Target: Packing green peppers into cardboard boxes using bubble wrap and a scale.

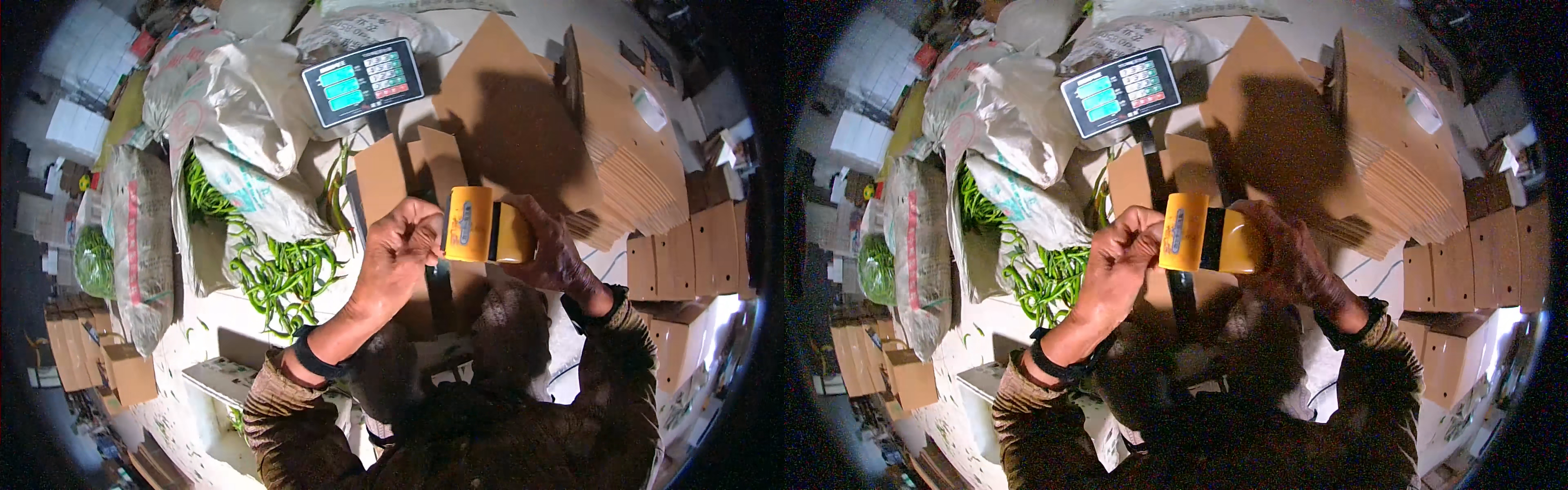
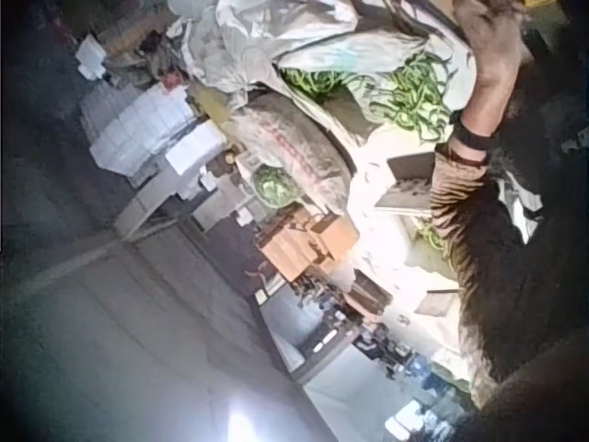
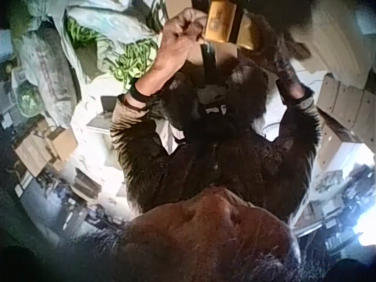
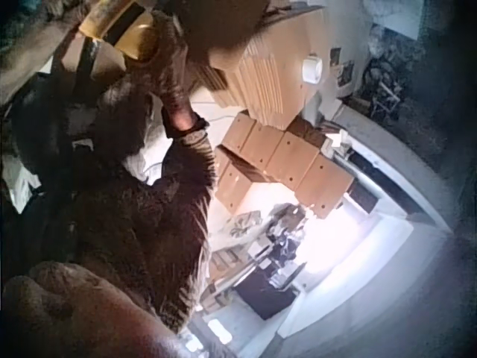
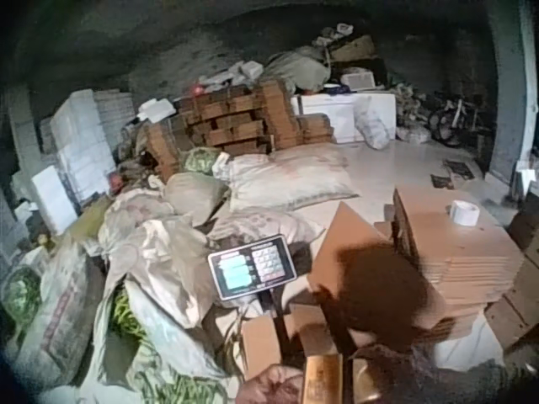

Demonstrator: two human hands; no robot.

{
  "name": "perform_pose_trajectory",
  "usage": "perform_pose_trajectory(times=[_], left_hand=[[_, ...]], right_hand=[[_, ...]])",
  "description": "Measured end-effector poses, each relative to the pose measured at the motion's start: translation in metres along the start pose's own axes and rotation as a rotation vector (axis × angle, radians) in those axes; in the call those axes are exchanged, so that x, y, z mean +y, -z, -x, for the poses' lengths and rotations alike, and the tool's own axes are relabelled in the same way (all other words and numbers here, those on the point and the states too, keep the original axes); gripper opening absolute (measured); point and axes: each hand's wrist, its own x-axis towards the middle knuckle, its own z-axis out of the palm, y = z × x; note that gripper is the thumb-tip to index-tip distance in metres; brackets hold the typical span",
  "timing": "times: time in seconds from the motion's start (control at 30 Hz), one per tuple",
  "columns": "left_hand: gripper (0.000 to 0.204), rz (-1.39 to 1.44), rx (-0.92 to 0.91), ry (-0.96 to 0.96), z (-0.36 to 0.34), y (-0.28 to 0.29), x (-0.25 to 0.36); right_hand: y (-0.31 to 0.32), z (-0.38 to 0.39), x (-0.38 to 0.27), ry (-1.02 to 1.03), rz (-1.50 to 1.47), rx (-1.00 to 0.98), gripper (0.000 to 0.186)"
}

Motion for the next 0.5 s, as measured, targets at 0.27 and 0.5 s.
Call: perform_pose_trajectory(times=[0.27, 0.5], left_hand=[[0.019, 0.288, 0.143, 0.218, 0.006, 0.04, 0.007], [0.019, 0.209, 0.068, 0.203, 0.025, 0.04, 0.017]], right_hand=[[-0.011, -0.013, 0.007, -0.043, -0.134, -0.049, 0.083], [-0.017, -0.03, -0.016, -0.411, -0.959, -0.14, 0.085]])
